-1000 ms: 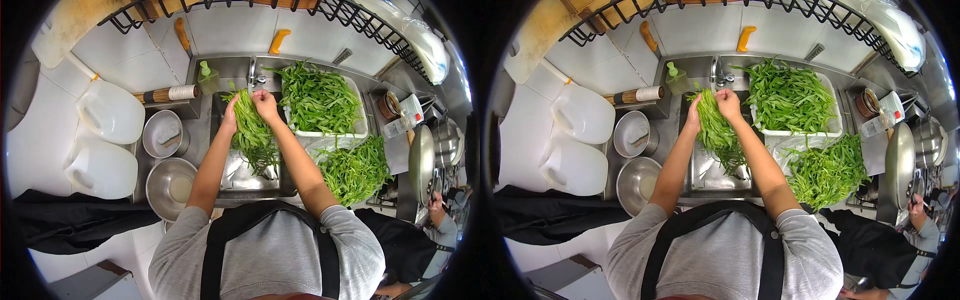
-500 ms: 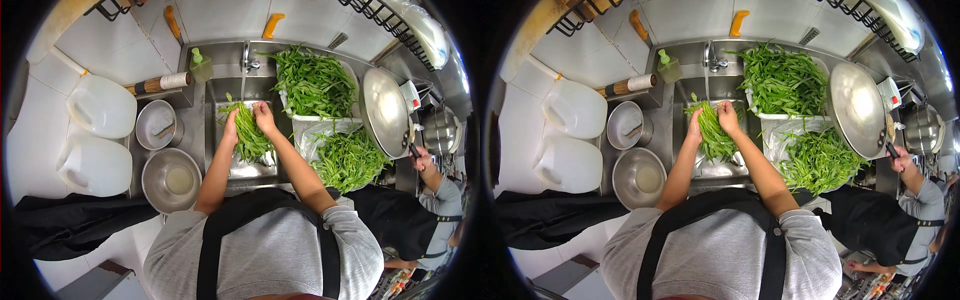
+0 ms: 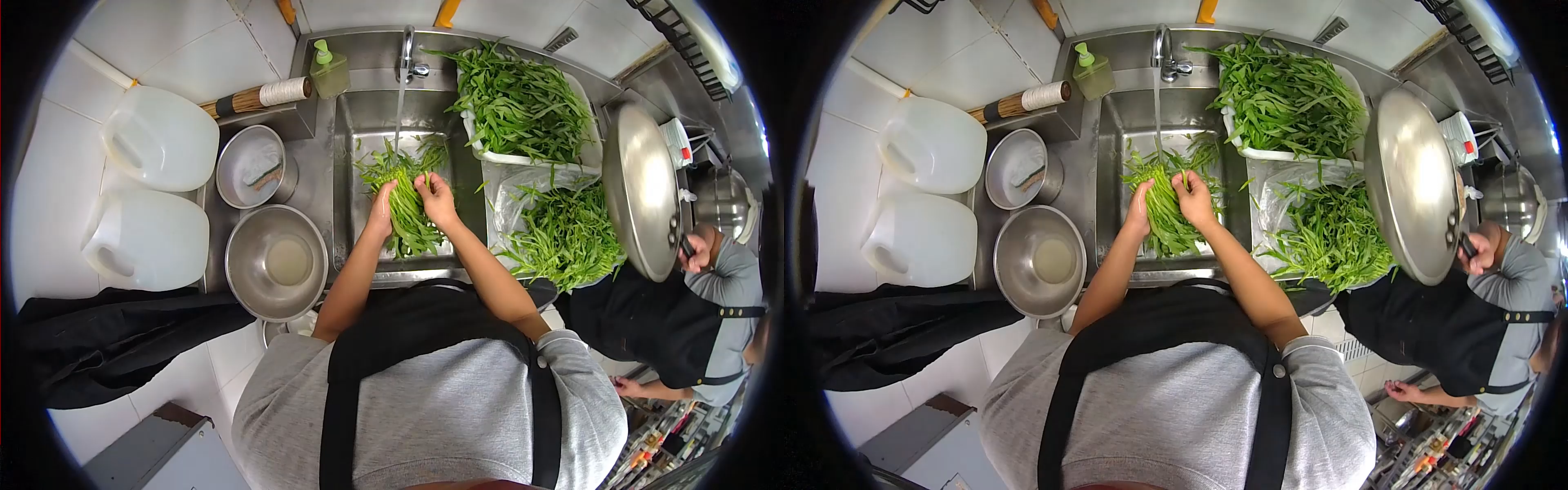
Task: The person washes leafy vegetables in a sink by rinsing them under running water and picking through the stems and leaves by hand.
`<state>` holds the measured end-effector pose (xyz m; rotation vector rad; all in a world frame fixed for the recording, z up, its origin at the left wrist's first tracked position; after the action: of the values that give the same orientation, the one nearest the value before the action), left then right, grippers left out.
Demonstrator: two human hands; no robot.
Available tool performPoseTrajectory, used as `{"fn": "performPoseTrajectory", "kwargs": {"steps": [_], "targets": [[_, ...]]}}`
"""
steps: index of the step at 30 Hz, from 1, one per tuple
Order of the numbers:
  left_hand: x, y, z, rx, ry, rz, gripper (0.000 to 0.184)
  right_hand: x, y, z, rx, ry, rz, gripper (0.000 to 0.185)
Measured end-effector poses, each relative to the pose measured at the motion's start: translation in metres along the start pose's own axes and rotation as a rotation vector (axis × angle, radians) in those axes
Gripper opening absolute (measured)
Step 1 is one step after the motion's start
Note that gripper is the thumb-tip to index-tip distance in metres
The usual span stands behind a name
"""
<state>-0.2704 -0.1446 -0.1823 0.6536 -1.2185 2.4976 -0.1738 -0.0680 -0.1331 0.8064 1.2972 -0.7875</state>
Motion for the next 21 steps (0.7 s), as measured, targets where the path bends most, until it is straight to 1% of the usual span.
{"fn": "performPoseTrajectory", "kwargs": {"steps": [1,3,5,6,8,10,12,13,14,15,16,17,18,19,20,21], "targets": [[0.000,-0.001,0.001,-0.004,-0.005,0.002,0.032,-0.005,0.000,0.003,0.045,0.020,-0.043,0.013],[-0.002,-0.003,0.005,-0.021,0.029,0.003,0.035,-0.016,-0.003,0.011,0.021,0.042,0.006,0.012],[-0.005,-0.010,0.005,-0.110,0.049,0.076,0.038,-0.018,-0.006,0.014,0.000,0.071,0.053,0.012],[-0.008,-0.003,-0.001,-0.099,0.036,0.038,0.039,-0.014,-0.006,0.013,0.001,0.088,0.107,0.012],[0.000,-0.018,0.013,-0.102,0.032,0.031,0.038,-0.012,-0.005,0.012,0.007,0.105,0.161,0.013],[-0.001,-0.021,0.019,-0.108,0.036,0.018,0.038,-0.011,0.000,0.012,0.028,0.050,0.199,0.014],[-0.008,-0.013,0.010,-0.043,0.016,0.023,0.034,-0.010,-0.002,0.016,0.053,0.055,0.198,0.015],[-0.010,-0.015,0.008,-0.083,-0.031,0.041,0.033,-0.011,0.001,0.017,0.086,0.065,0.198,0.015],[0.000,-0.030,0.021,-0.075,-0.122,-0.007,0.032,-0.016,0.001,0.019,0.087,0.059,0.178,0.016],[-0.004,-0.035,0.022,-0.150,-0.067,0.041,0.032,-0.020,0.000,0.024,0.100,0.043,0.155,0.017],[-0.008,-0.036,0.022,-0.200,-0.022,0.049,0.034,-0.021,0.001,0.026,0.116,0.060,0.224,0.019],[-0.008,-0.038,0.026,-0.142,-0.064,0.002,0.036,-0.023,0.003,0.026,0.123,0.073,0.294,0.022],[-0.010,-0.041,0.027,-0.168,-0.064,-0.014,0.037,-0.021,0.004,0.026,0.144,0.064,0.298,0.023],[-0.012,-0.038,0.031,-0.051,-0.067,-0.035,0.039,-0.017,0.003,0.027,0.156,0.057,0.305,0.024],[-0.012,-0.034,0.028,-0.068,-0.137,-0.124,0.042,-0.020,0.003,0.030,0.201,0.117,0.327,0.022],[-0.014,-0.036,0.030,-0.062,-0.120,-0.085,0.046,-0.021,0.002,0.033,0.232,0.176,0.352,0.021]]}}
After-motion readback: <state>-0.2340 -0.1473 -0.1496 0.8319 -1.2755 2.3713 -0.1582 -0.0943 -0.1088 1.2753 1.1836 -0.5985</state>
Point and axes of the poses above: each hand's wrist, its own z-axis away from the middle knuckle, its own y-axis out of the back of the hand, x = y × z, the point moved 5 cm from there along -z, towards the middle knuckle, and after that the axes turned 2 degrees about z, right-handed, at the moved point
